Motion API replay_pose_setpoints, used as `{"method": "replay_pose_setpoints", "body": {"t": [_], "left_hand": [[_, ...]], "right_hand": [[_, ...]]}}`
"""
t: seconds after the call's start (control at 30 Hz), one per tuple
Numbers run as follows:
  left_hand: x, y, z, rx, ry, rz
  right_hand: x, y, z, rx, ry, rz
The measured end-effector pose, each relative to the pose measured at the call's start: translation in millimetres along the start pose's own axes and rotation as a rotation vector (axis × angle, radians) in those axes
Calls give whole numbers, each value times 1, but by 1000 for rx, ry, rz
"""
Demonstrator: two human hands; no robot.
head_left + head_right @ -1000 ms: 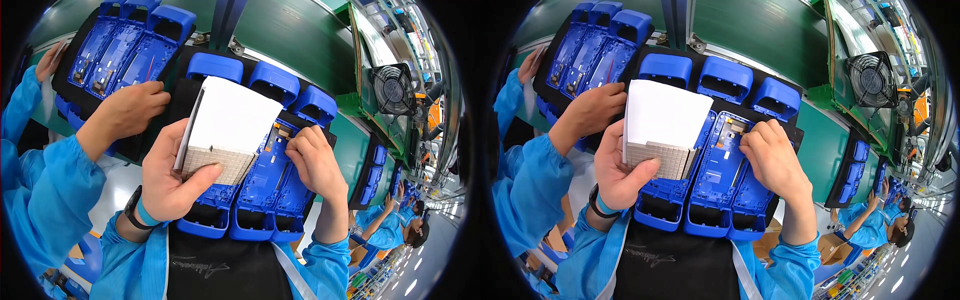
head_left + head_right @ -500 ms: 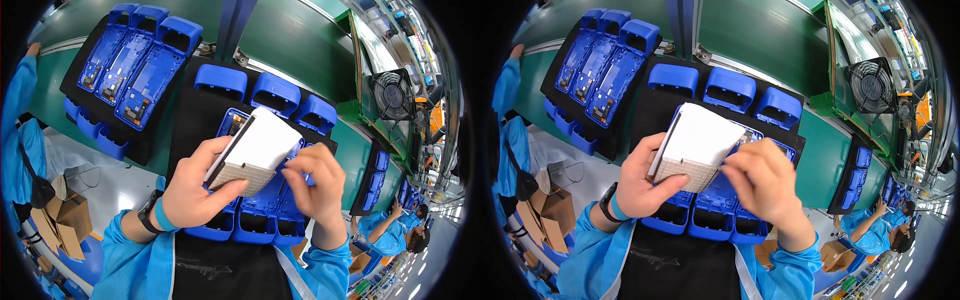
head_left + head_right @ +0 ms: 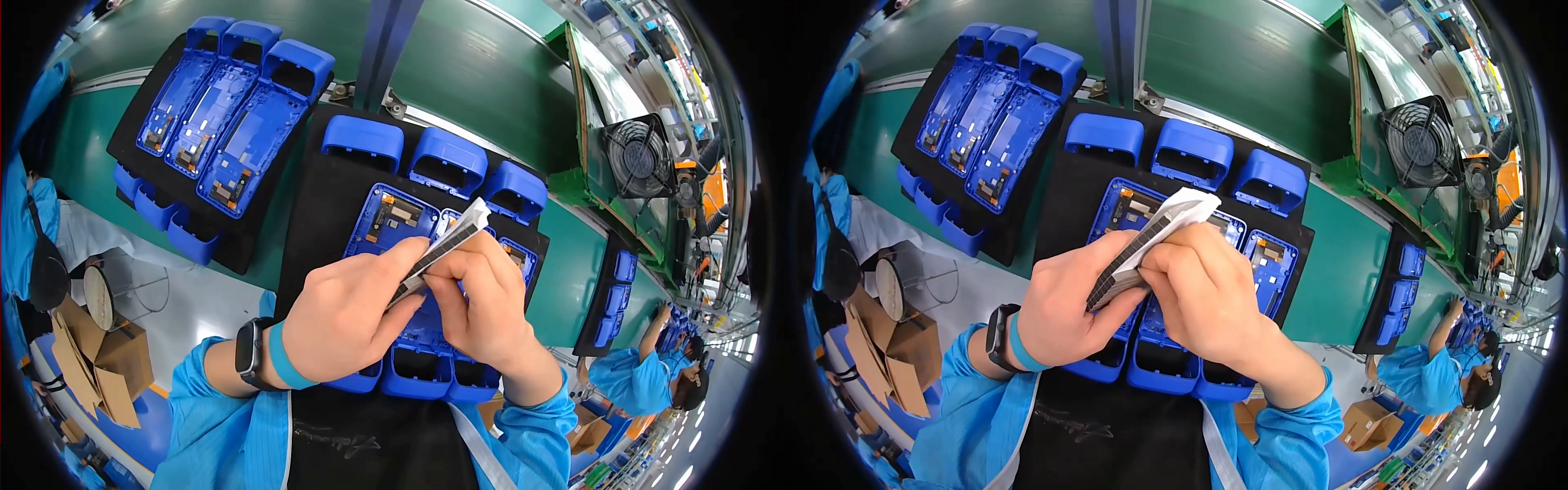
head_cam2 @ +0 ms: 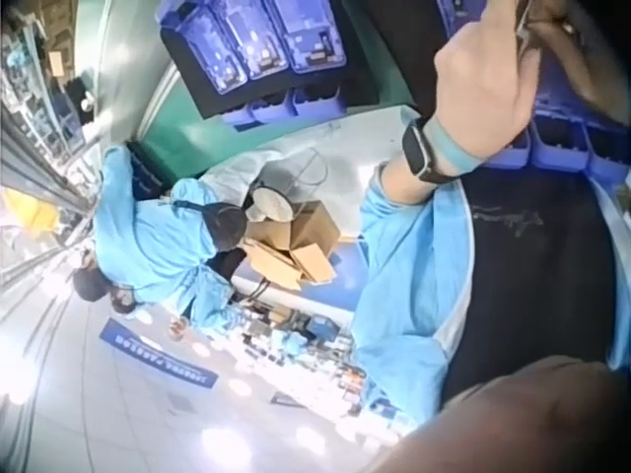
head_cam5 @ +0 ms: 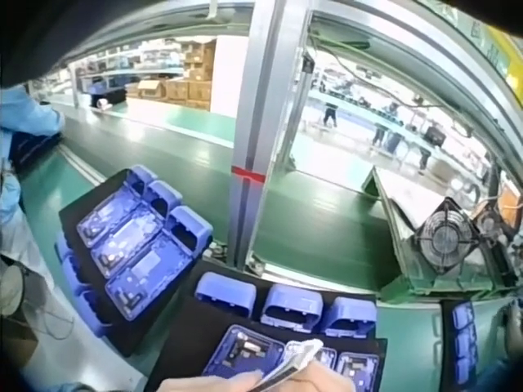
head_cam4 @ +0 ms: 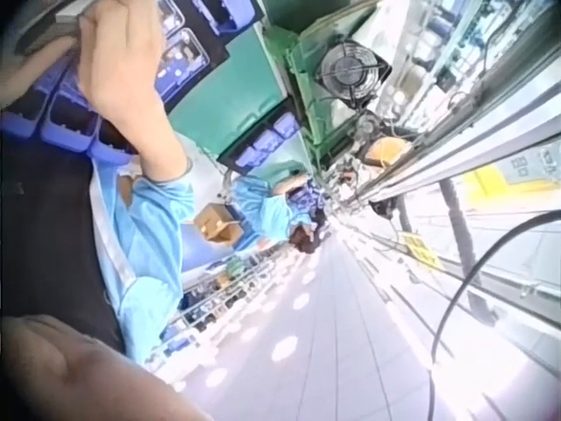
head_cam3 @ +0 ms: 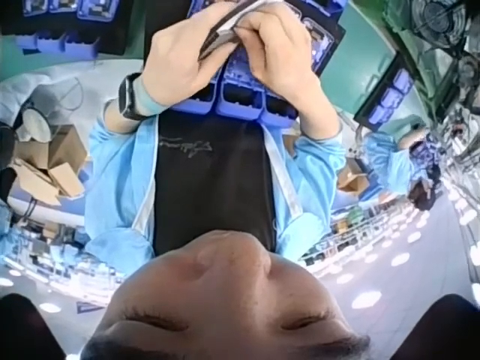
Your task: The person assembles electronic components into blue plastic casings by hand on a production line.
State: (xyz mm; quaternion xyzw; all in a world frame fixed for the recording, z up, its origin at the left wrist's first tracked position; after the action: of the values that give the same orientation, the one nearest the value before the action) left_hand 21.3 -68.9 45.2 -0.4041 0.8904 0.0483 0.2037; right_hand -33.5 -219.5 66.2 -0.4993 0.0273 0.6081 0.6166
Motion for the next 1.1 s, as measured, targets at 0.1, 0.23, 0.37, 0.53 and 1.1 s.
{"method": "replay_pose_setpoints", "body": {"t": [0.1, 0.23, 0.37, 0.53, 1.1], "left_hand": [[-1, -3, -4, 102, -192, -84], [-14, -1, 1, 46, -26, -164], [-23, 14, 31, -223, 376, -164], [-27, 19, 39, -347, 529, -142], [-27, 27, 47, -398, 494, -148]], "right_hand": [[-11, 4, 0, 134, -125, 52], [-45, 24, -22, 224, -68, 122], [-68, 60, -50, 361, 66, 321], [-68, 76, -59, 432, 126, 465], [-73, 83, -67, 384, 144, 510]]}}
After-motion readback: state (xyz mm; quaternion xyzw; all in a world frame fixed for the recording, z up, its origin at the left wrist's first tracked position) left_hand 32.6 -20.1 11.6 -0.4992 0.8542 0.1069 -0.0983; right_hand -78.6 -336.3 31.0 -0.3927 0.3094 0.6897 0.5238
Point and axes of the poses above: each hand's wrist, its own y-axis away from the middle knuckle, its own x-axis out of the palm, z = x × y, the point moved 4 cm from there along -y, towards the middle knuckle, and after that the axes turned 13 degrees about -x, right-handed, at the moved point
